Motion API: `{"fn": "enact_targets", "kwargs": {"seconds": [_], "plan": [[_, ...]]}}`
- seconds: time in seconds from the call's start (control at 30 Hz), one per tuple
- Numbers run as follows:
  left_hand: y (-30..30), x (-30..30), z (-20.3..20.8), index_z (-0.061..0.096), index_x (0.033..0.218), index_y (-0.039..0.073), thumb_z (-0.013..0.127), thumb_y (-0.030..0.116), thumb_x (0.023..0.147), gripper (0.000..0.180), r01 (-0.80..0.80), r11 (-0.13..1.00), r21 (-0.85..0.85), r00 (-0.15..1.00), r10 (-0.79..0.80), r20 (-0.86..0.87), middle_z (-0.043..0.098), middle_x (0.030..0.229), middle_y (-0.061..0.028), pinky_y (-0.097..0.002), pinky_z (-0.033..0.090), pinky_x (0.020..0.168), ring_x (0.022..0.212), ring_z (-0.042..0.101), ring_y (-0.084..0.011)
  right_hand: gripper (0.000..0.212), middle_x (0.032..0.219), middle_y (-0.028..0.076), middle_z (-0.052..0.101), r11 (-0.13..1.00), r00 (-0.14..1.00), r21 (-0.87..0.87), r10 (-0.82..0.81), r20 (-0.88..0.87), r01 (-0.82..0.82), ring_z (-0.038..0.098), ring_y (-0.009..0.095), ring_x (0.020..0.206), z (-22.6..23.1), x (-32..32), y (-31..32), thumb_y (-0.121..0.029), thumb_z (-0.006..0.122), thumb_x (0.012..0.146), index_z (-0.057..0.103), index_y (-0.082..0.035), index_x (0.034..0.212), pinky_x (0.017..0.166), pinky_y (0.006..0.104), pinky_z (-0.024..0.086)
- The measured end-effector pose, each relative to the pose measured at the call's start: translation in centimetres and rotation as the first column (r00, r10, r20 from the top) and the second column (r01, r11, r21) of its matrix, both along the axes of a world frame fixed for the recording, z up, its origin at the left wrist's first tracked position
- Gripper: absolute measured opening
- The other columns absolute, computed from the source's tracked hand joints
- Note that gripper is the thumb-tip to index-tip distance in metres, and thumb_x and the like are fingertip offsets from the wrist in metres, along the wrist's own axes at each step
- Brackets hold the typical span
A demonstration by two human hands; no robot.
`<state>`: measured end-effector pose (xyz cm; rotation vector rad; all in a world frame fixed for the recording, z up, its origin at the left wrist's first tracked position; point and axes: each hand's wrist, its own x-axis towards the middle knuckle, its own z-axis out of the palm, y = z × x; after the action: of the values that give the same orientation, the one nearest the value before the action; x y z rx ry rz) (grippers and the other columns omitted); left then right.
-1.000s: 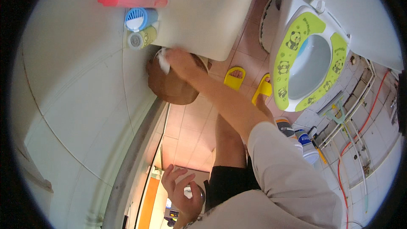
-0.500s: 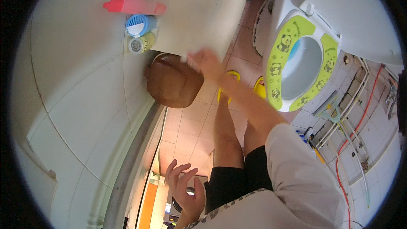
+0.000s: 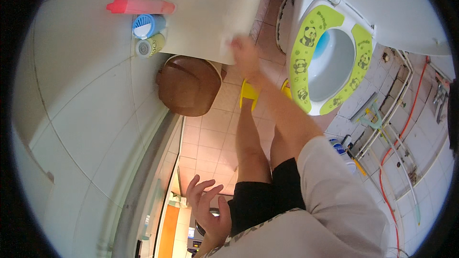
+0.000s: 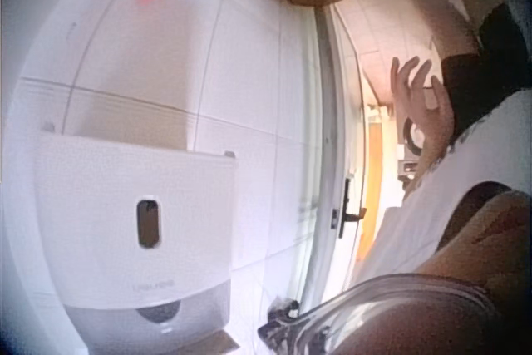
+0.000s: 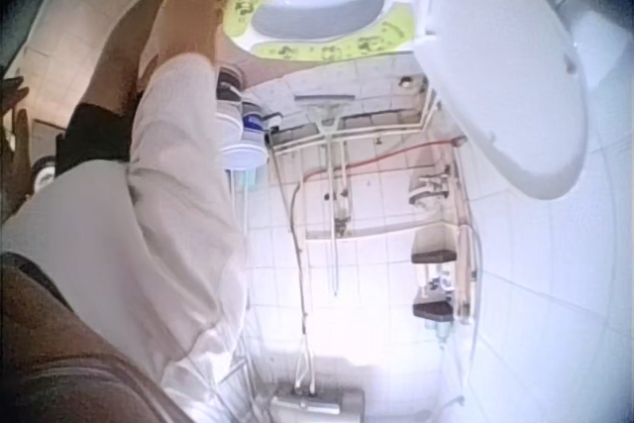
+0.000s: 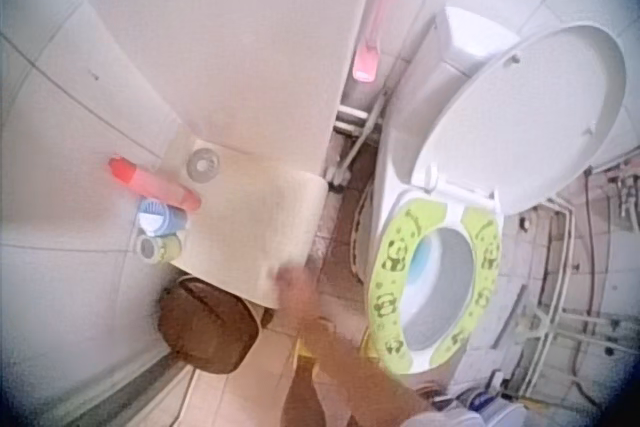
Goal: The person applies decorative toilet seat pads to the toilet and wipes the surrounding surfaces with a paper towel. They then retrieve a spray bottle from a cabinet and assemble it by inserting the sprayer head into the bottle.
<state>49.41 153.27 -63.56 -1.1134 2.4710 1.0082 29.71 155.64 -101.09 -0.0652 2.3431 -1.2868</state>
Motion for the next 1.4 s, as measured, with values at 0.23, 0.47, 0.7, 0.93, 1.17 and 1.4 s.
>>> {"fn": "enact_targets", "kwargs": {"seconds": [0.23,0.47,0.7,0.93,1.17,1.4], "plan": [[1.1,2.6,2.1,0.062,0.099,0.004,0.056,-0.004,0.076,0.025,-0.101,0.995,0.014,0.995,0.101,0.010,0.057,0.108,-0.0133,-0.0492,0.036,0.100,0.120,0.046,-0.0388,0.028,0.097,0.013,0.057,0.972,0.935,-0.212,-0.021,0.355,0.103,0.058,0.031,0.086,5.0,1.9,0.6,-0.006,0.059,0.083,0.066,-0.012,0.110,0.076,0.0375,0.049],[1.6,3.0,1.0,0.063,0.099,0.004,0.057,-0.006,0.072,0.030,-0.093,0.994,0.055,0.996,0.092,0.008,0.057,0.107,-0.0136,-0.0494,0.036,0.100,0.117,0.047,-0.0381,0.020,0.100,0.019,0.057,0.988,0.848,0.144,0.121,-0.516,-0.054,0.058,0.036,0.091,-1.5,-11.0,-6.6,-0.011,0.056,0.086,0.065,-0.002,0.101,0.081,0.0446,0.047],[0.7,2.1,1.4,0.059,0.102,0.002,0.055,-0.007,0.073,0.031,-0.057,0.995,0.081,0.998,0.054,0.035,0.057,0.106,-0.0162,-0.0498,0.035,0.102,0.117,0.047,-0.0379,0.016,0.092,0.004,0.063,0.364,0.225,0.260,0.868,-0.442,-0.894,0.062,0.026,0.094,0.6,7.9,-5.0,-0.017,0.054,0.087,0.065,-0.015,0.097,0.087,0.0351,0.051],[1.2,3.5,0.6,0.060,0.101,0.002,0.055,-0.005,0.077,0.025,-0.049,0.991,0.128,0.998,0.044,0.041,0.057,0.105,-0.0164,-0.0495,0.035,0.102,0.117,0.048,-0.0373,0.037,0.085,0.014,0.056,0.993,0.748,0.000,-0.086,-0.658,0.114,0.058,0.031,0.081,1.5,-11.8,0.2,0.006,0.057,0.077,0.071,-0.013,0.106,0.075,0.0365,0.048],[1.4,3.4,1.0,0.060,0.101,0.001,0.054,-0.005,0.077,0.025,-0.016,0.995,0.100,1.000,0.013,0.026,0.058,0.105,-0.0163,-0.0490,0.037,0.101,0.117,0.049,-0.0373,0.027,0.087,0.015,0.060,0.998,0.884,-0.023,-0.057,-0.464,0.052,0.061,0.032,0.080,-2.0,-6.7,-0.4,-0.004,0.059,0.081,0.074,-0.016,0.101,0.071,0.0392,0.049],[2.1,2.5,2.8,0.061,0.101,0.002,0.055,-0.005,0.077,0.025,-0.043,0.992,0.118,0.999,0.046,-0.022,0.058,0.107,-0.0143,-0.0488,0.035,0.103,0.119,0.047,-0.0366,0.010,0.092,0.011,0.065,0.710,0.694,0.168,0.704,-0.148,-0.684,0.062,0.030,0.086,4.1,7.6,3.2,-0.016,0.061,0.085,0.065,-0.010,0.092,0.074,0.0408,0.051]]}}
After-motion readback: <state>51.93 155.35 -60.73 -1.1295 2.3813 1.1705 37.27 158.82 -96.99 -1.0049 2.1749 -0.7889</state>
